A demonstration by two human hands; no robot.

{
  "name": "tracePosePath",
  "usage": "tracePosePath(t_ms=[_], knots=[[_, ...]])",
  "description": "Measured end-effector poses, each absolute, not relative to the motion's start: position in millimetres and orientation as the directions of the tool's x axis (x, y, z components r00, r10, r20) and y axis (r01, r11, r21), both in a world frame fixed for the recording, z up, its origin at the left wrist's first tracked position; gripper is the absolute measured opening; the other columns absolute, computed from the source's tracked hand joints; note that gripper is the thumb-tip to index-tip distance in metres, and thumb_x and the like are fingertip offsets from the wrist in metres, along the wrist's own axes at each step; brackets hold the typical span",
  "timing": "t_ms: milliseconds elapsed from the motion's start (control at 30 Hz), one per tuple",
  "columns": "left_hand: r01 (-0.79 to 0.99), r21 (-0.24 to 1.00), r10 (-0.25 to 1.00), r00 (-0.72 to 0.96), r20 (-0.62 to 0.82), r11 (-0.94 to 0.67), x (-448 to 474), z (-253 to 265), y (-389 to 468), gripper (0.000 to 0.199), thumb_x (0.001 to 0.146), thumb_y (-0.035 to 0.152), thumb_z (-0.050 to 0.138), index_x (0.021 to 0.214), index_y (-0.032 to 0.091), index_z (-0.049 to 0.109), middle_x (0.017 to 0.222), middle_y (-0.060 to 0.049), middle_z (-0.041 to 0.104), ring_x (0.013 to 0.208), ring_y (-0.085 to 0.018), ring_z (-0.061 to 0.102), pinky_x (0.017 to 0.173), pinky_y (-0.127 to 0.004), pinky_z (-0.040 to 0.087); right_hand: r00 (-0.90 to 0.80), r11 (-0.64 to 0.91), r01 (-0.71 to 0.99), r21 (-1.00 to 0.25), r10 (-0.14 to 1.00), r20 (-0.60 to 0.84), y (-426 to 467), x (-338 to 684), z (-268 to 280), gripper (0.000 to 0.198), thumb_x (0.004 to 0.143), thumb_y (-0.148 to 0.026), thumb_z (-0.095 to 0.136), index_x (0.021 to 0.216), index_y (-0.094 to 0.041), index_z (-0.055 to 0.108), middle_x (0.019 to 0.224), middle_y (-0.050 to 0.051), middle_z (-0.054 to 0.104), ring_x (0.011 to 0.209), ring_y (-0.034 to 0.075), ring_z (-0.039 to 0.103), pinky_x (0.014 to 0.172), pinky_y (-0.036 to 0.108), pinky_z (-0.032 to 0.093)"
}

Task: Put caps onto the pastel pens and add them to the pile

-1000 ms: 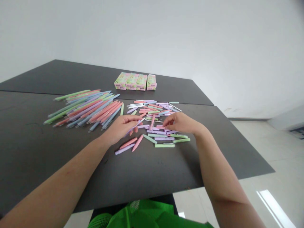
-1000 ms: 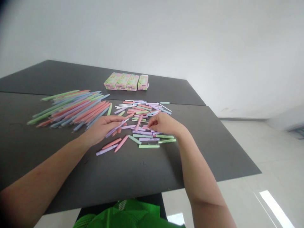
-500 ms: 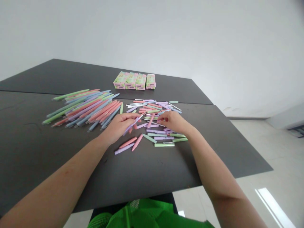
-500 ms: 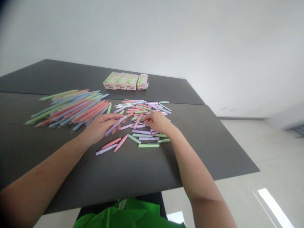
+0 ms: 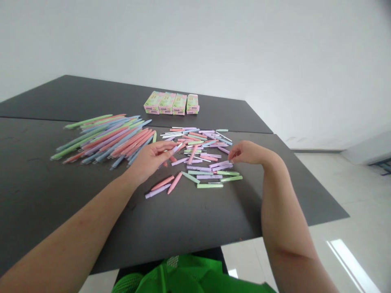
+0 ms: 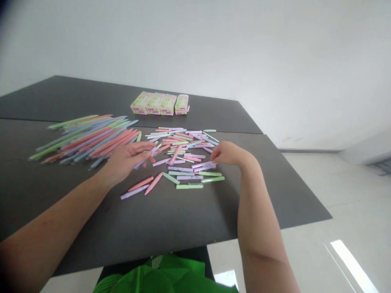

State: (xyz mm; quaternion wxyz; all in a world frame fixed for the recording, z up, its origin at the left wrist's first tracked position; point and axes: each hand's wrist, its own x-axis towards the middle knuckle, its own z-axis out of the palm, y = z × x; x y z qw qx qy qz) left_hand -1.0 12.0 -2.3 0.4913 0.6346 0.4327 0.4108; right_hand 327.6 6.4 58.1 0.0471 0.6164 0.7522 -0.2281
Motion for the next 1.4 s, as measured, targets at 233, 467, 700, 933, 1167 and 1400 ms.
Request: tracePosePath(t_ms=[233,467,700,933,1167,1400], knots=[[0.097,0.981,0.955,0.261,0.139,-0.170,-4.0,-8.2,16.9,0.038,0.078,0.039,0.069,0.109,0.016,0.069,0.088,-0.008,0.073,0.069,-0.019,0.068,0.051,-0.023,0.044,-0.213,0.169,0.976,-0.141,0.888,-0.408,5.9,306.6,52.6,0.028,0.068,-0.024,0.072,0.095,-0.018,0.074,0.090,0.004,0.072,0.079,0.018,0.063,0.062,0.023,0.041],[0.065,0.985,0.959,0.246,0.142,-0.162,-2.7,-3.3,14.5,0.037,0.076,0.039,0.072,0.104,0.015,0.068,0.095,-0.009,0.073,0.068,-0.018,0.067,0.050,-0.024,0.043,-0.237,0.209,0.968,-0.142,0.946,-0.220,13.0,299.3,36.0,0.012,0.073,-0.024,0.068,0.083,-0.018,0.072,0.080,0.005,0.071,0.071,0.017,0.059,0.061,0.025,0.037],[0.074,0.985,0.960,0.245,0.137,-0.159,-2.3,-2.5,14.3,0.038,0.076,0.042,0.072,0.103,0.015,0.067,0.081,-0.007,0.071,0.069,-0.019,0.067,0.049,-0.023,0.043,-0.493,0.527,0.687,-0.501,0.844,0.212,-14.3,225.8,33.2,0.010,0.084,-0.016,0.058,0.084,-0.018,0.068,0.080,0.003,0.068,0.073,0.014,0.059,0.068,0.025,0.041],[0.058,0.983,0.966,0.203,0.158,-0.173,-3.1,-2.1,14.9,0.032,0.076,0.036,0.071,0.101,0.015,0.067,0.097,-0.008,0.071,0.066,-0.015,0.065,0.048,-0.021,0.042,-0.796,0.820,0.435,-0.371,0.543,0.267,-46.6,154.9,1.6,0.018,0.091,-0.024,0.057,0.103,-0.017,0.069,0.102,0.008,0.066,0.097,0.020,0.060,0.098,0.035,0.040],[0.082,0.984,0.968,0.210,0.141,-0.161,-3.2,-4.6,15.5,0.033,0.077,0.036,0.069,0.102,0.015,0.067,0.099,-0.009,0.071,0.066,-0.015,0.065,0.048,-0.022,0.043,-0.795,0.830,0.527,-0.183,0.557,0.239,-43.1,153.5,-8.1,0.025,0.091,-0.030,0.057,0.109,-0.017,0.068,0.104,0.009,0.063,0.099,0.023,0.057,0.101,0.039,0.039],[0.118,0.982,0.963,0.245,0.114,-0.147,-3.2,-0.6,14.2,0.032,0.075,0.033,0.069,0.101,0.015,0.068,0.071,-0.003,0.068,0.062,-0.016,0.063,0.049,-0.023,0.043,-0.737,0.770,0.596,-0.226,0.637,0.227,-35.2,167.6,-5.6,0.017,0.088,-0.026,0.059,0.095,-0.013,0.068,0.101,0.012,0.063,0.099,0.024,0.057,0.091,0.036,0.043]])
